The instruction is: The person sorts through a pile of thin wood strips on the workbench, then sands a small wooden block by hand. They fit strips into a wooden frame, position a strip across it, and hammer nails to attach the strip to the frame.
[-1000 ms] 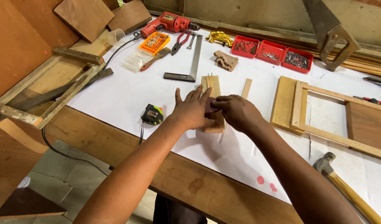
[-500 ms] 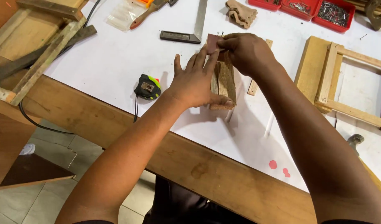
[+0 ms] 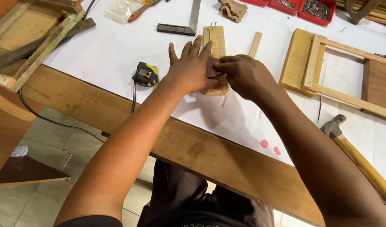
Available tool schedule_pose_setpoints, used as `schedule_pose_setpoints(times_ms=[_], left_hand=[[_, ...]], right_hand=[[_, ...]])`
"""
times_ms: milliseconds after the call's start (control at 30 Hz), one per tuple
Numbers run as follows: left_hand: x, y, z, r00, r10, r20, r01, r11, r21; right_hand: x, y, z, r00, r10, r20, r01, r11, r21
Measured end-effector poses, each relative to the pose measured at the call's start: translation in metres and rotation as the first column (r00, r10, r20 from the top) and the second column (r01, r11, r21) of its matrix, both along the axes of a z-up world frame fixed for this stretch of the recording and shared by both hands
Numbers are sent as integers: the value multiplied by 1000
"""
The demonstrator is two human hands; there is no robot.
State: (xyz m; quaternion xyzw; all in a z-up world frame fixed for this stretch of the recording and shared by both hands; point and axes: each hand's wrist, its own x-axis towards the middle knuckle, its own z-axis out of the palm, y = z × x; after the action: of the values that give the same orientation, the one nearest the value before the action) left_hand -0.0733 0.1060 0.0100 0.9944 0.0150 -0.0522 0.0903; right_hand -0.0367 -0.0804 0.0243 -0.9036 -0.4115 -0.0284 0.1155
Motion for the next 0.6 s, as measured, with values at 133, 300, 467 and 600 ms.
schedule_pose_setpoints(times_ms=[133, 300, 467, 600], left_hand=[[-10, -8, 18, 998, 14, -67, -14, 1000, 3], [-4, -2, 10, 1000, -16, -21, 16, 1000, -16], [3, 2, 10, 999, -36, -30, 35, 999, -16], [5, 2, 19, 993, -61, -98, 60, 998, -17]], right_hand=[[-14, -9, 1, 1000, -10, -30, 10, 1000, 25], [-3, 1, 3, 999, -34, -1, 34, 999, -38], [38, 21, -2, 998, -50, -27, 49, 998, -31], [86, 36, -20, 999, -28, 18, 28, 1000, -6]])
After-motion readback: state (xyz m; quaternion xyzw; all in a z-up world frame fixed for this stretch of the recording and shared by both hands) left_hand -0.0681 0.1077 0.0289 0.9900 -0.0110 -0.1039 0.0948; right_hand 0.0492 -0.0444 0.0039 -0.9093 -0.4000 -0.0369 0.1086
